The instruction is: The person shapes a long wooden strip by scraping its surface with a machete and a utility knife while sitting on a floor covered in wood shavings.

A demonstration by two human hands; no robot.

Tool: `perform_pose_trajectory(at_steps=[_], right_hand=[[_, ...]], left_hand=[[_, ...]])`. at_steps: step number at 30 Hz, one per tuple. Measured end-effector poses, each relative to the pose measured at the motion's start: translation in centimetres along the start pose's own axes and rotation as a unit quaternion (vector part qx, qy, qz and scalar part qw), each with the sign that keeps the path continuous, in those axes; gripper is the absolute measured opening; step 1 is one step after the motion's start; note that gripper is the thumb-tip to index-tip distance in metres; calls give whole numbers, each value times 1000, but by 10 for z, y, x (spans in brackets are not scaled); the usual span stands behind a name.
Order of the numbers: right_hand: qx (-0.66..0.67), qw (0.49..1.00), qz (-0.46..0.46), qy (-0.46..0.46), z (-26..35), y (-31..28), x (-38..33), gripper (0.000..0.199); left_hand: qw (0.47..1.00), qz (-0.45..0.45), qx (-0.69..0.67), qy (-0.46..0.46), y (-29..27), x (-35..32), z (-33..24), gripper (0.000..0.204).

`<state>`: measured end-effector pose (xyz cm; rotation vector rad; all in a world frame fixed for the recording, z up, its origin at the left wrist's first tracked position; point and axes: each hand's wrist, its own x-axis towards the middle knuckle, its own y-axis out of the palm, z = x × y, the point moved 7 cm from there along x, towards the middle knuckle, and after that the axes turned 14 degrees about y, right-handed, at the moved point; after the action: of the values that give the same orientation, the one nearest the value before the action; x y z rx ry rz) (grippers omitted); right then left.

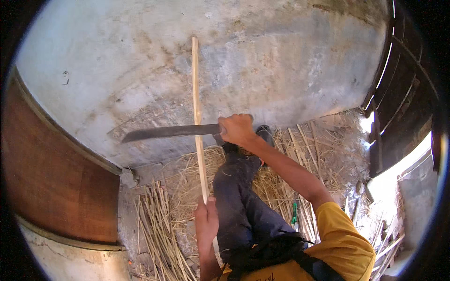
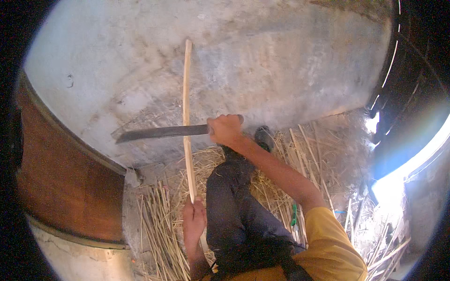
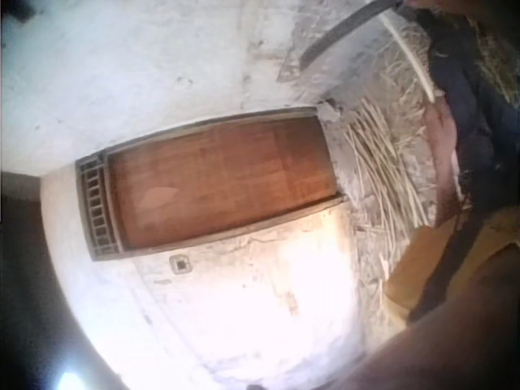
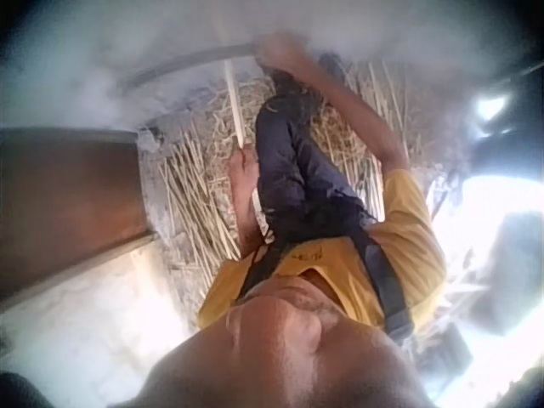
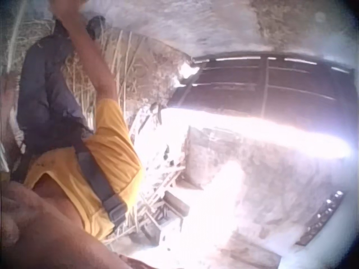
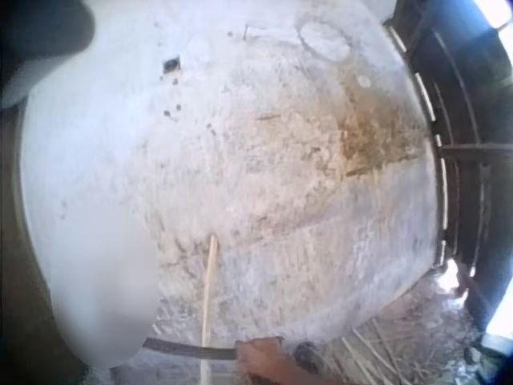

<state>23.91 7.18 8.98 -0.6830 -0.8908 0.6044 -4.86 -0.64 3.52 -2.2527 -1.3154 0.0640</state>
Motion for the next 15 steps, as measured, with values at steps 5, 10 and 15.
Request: perform_pose_trajectory(at_steps=[5,10,15], right_hand=[[-16,998,-58,-26,-17,-1,10,10],[-31,999,26,-8,-11,10,14,16],[-36,999,8,0,-17,9,8,15]], left_hand=[[974,65,-194,-99,20,22,14,28],[958,74,-270,-60,29,62,51,37],[921,125,-358,-88,46,111,29,30]])
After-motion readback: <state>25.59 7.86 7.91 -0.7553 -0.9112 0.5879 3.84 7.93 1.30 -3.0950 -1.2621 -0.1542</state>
